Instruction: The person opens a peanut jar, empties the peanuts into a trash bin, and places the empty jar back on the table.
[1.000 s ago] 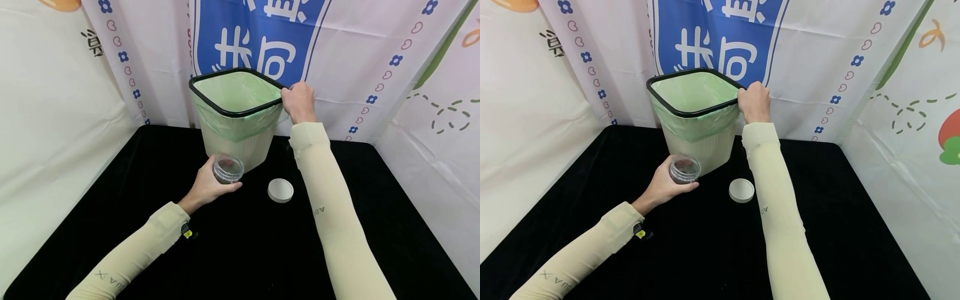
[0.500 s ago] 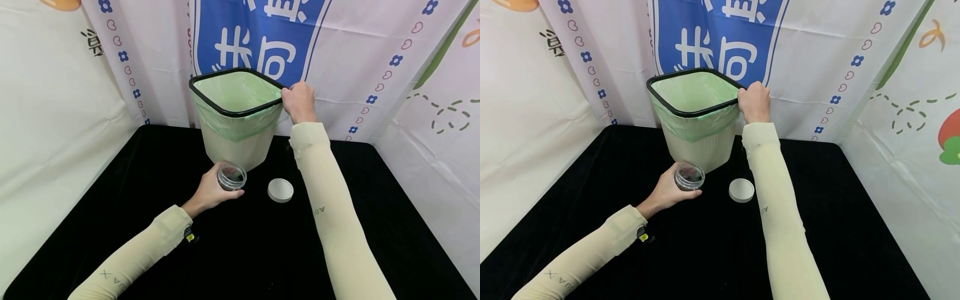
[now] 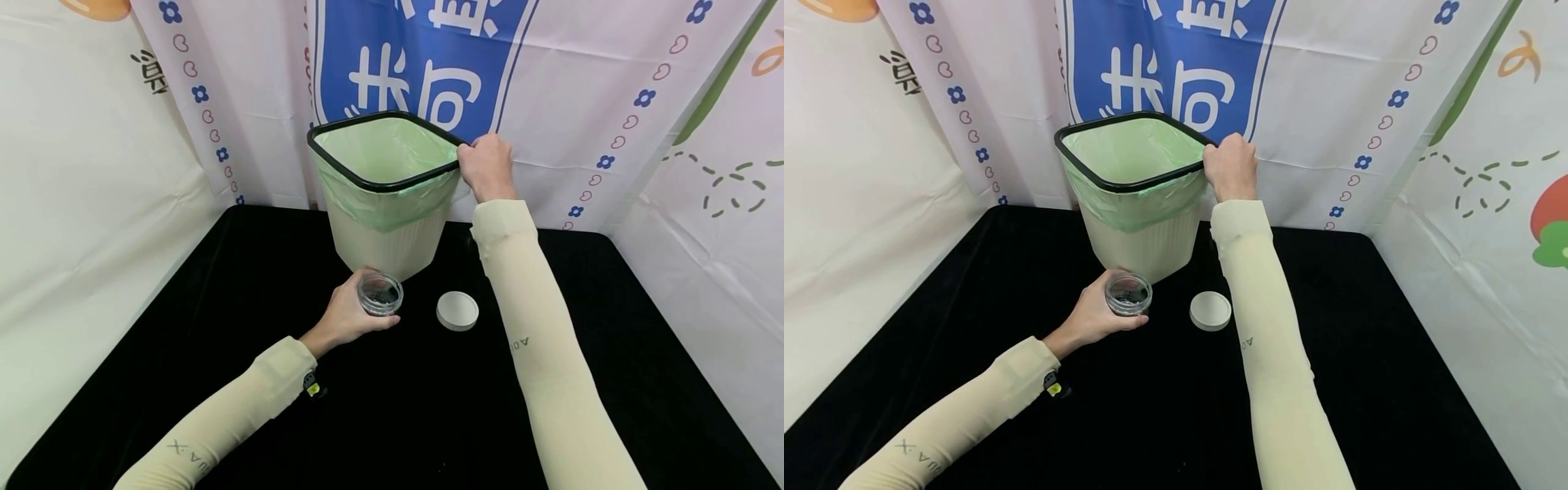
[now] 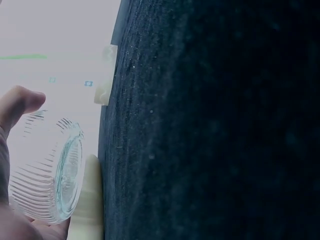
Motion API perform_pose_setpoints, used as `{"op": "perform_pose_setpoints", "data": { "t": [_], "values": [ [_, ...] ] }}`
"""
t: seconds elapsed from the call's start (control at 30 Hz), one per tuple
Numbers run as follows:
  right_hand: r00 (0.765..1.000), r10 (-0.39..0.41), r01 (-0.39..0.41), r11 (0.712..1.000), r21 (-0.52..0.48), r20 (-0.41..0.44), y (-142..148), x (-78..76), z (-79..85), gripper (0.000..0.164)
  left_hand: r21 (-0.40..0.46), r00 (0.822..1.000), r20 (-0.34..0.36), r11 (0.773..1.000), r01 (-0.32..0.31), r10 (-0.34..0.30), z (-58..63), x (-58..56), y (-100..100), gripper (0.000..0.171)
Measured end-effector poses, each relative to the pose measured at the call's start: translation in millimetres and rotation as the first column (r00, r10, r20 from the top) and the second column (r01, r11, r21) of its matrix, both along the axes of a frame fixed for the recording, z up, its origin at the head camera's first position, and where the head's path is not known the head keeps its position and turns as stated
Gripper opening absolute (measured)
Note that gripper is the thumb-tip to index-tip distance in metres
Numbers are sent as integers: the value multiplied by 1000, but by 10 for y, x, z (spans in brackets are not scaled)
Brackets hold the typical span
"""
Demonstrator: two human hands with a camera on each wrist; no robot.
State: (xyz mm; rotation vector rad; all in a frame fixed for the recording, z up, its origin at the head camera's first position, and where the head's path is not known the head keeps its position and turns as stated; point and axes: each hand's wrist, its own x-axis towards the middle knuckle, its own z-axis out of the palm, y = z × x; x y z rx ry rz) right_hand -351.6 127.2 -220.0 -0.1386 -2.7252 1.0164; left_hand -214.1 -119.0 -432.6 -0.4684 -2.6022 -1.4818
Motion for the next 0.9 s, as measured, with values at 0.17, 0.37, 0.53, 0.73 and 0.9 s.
{"op": "perform_pose_setpoints", "data": {
  "t": [0.17, 0.37, 0.53, 0.73, 0.9],
  "values": [
    [1000, -2, 2, 1000, 1, 8, -6, -4, 3, 38, 0, 1000, 9, 1000, 10, -10, -13, 2, 9, 78],
    [1000, -4, 4, 1000, 4, 9, -11, 4, 5, 38, 13, 999, 39, 1000, 28, -29, -30, -5, 11, 78],
    [1000, -4, 4, 1000, 0, 5, -13, 5, 11, 38, 19, 999, 39, 999, 36, -37, -41, -12, 14, 78],
    [1000, -1, 1, 1000, 1, 1, -7, 0, 4, 39, 5, 998, 46, 999, 40, -40, -45, -16, 32, 80],
    [1000, 0, 0, 1000, 1, 11, -4, -3, 1, 38, 5, 997, 62, 999, 44, -45, -36, -11, 39, 80]
  ]
}}
